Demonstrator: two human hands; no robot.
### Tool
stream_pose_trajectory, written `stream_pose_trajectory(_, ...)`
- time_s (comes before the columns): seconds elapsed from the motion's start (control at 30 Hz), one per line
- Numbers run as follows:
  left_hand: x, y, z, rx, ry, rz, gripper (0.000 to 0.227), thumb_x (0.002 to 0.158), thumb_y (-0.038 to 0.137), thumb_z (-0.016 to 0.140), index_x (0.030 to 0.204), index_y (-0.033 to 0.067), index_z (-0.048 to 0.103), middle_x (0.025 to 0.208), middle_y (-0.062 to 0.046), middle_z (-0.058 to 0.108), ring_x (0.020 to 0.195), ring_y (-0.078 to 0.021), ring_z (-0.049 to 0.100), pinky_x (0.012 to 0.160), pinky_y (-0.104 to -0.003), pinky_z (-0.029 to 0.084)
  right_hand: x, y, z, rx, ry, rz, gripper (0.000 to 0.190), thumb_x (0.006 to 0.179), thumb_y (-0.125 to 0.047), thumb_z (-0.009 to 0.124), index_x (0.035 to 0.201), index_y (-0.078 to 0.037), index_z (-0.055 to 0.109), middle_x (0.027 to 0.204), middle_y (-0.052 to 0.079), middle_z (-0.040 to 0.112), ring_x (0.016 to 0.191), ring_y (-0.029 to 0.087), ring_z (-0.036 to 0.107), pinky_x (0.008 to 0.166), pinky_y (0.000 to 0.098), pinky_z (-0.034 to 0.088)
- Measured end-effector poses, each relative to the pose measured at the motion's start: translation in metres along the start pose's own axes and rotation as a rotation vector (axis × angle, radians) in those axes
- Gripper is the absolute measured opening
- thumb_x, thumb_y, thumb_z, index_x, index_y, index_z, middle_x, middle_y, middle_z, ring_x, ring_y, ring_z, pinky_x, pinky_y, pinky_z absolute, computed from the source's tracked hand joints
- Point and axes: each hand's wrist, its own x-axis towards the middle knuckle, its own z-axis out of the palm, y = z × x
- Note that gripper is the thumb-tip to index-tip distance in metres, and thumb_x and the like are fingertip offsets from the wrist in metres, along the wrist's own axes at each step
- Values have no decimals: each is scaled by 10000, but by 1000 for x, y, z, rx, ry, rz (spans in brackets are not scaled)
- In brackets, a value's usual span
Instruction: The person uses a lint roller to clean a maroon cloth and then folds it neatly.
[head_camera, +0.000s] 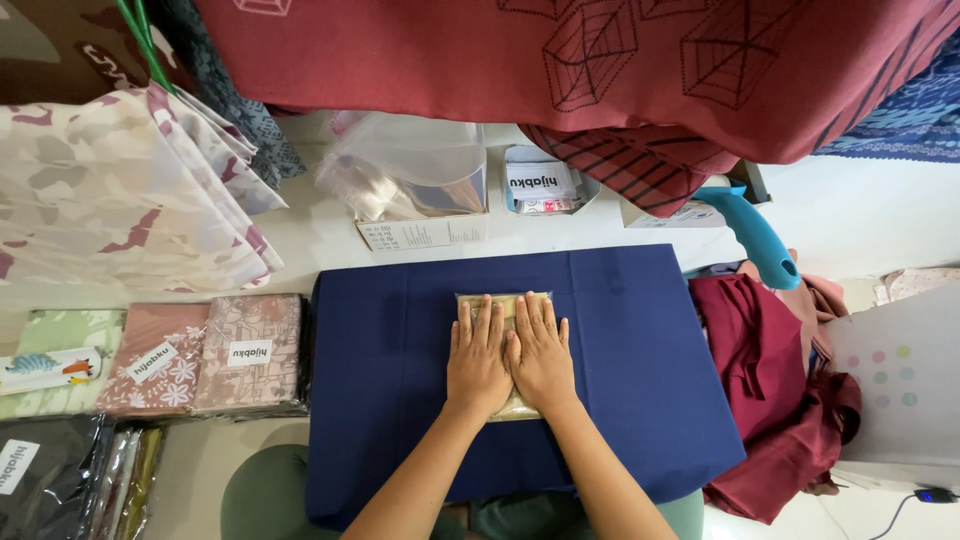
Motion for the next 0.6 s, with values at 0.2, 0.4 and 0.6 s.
stream_pose_trajectory(0.2,1,-1,6,15,21,-2,651,1052,388,322,1646,137,232,1724,-93,161,1574,-414,104,1255,-535,166,0,0,-1,-8,-16,3,627,1064,-424,282,1658,-224,242,1724,4,210,1580,295,163,1232,574,216)
stream_pose_trajectory(0.4,1,-1,6,6,24,3,645,1060,392,314,1648,138,230,1726,-92,160,1574,-414,103,1256,-535,159,0,-2,-2,-22,-19,2,618,1069,-420,275,1654,-221,246,1724,5,209,1581,293,161,1233,569,218)
stream_pose_trajectory(0.6,1,-1,5,13,-5,-11,655,1055,389,297,1657,153,196,1735,-75,123,1580,-401,75,1263,-527,138,0,-2,-3,-33,-21,0,620,1069,-423,268,1654,-221,244,1725,0,203,1583,289,154,1231,570,222)
